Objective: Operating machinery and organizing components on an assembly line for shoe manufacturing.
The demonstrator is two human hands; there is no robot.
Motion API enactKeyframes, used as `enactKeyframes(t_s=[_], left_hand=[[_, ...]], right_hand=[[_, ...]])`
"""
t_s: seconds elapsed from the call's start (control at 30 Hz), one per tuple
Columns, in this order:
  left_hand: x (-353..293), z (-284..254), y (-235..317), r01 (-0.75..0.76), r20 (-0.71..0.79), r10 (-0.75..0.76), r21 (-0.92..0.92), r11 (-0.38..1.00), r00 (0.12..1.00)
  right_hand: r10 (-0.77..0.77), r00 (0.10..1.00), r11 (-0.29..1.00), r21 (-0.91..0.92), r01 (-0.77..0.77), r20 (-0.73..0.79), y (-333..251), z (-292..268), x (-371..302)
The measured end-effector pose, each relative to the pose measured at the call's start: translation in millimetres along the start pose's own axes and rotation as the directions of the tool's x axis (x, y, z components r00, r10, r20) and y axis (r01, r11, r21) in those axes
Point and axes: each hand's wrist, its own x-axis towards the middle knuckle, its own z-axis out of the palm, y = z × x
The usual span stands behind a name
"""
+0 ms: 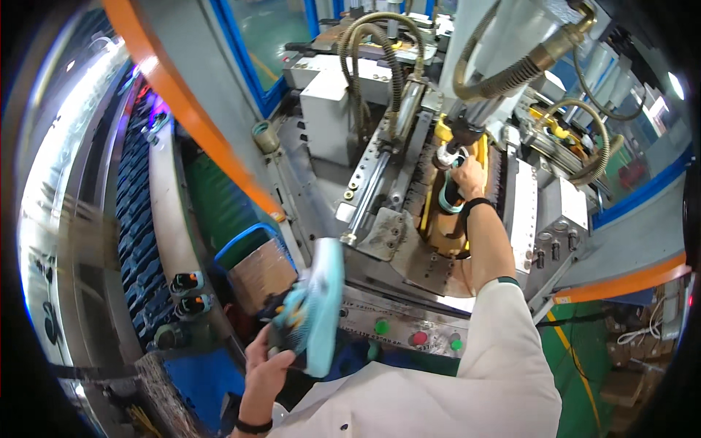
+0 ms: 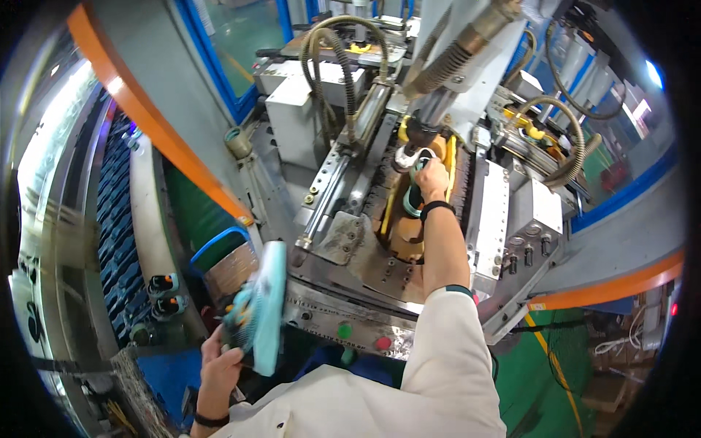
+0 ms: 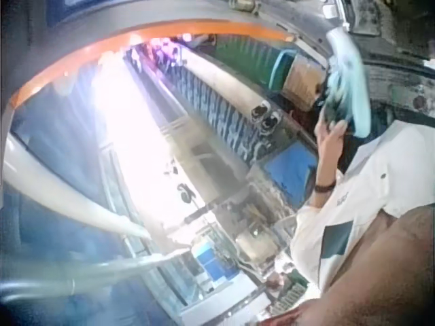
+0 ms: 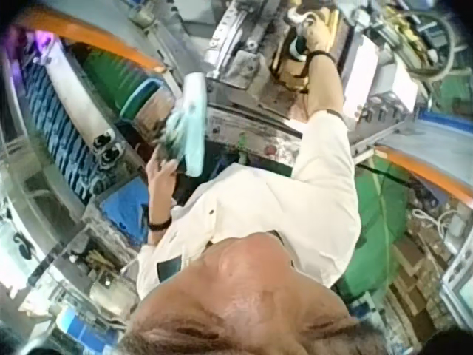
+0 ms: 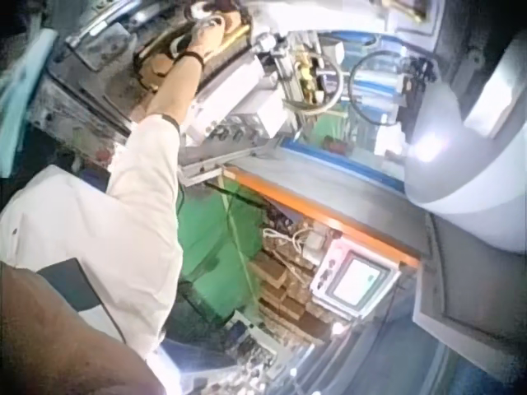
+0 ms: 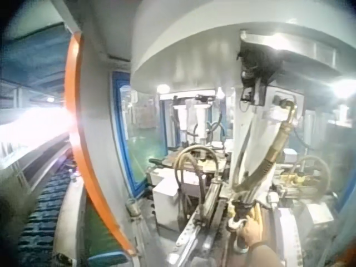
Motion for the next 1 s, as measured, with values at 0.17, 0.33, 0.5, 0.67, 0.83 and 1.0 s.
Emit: enactKeyframes(t_s=[0.17, 0.33, 0.5, 0.67, 0.83, 1.0], left_hand=[[-74, -46, -20, -0.231, -0.363, 0.198, -0.048, 0.972, 0.91], [-142, -70, -91, -0.32, -0.71, 0.199, -0.039, 0.947, 0.675], [-161, -76, -155, -0.262, -0.677, 0.084, -0.165, 0.951, 0.732], [-231, -52, -159, -0.034, -0.717, 0.256, 0.308, 0.951, 0.649], [-293, -72, -173, -0.444, -0.801, -0.388, -0.582, 0.681, 0.456], [-371, -124, -194, -0.682, -0.933, -0.277, -0.358, 0.638, 0.23]], right_hand=[[-0.073, 0.995, 0.992, 0.098, 0.079, -0.066, -18, -8, -16], [-0.51, 0.857, 0.779, 0.386, 0.494, -0.069, -61, -74, -227], [-0.85, 0.526, 0.427, 0.546, 0.721, -0.029, -33, 25, -382], [-0.934, 0.35, 0.332, 0.551, 0.766, 0.076, -6, 109, -405], [-0.927, 0.37, 0.347, 0.509, 0.788, 0.06, -17, 121, -397], [-0.956, 0.26, 0.131, 0.598, 0.79, -0.134, -153, 61, -429]])
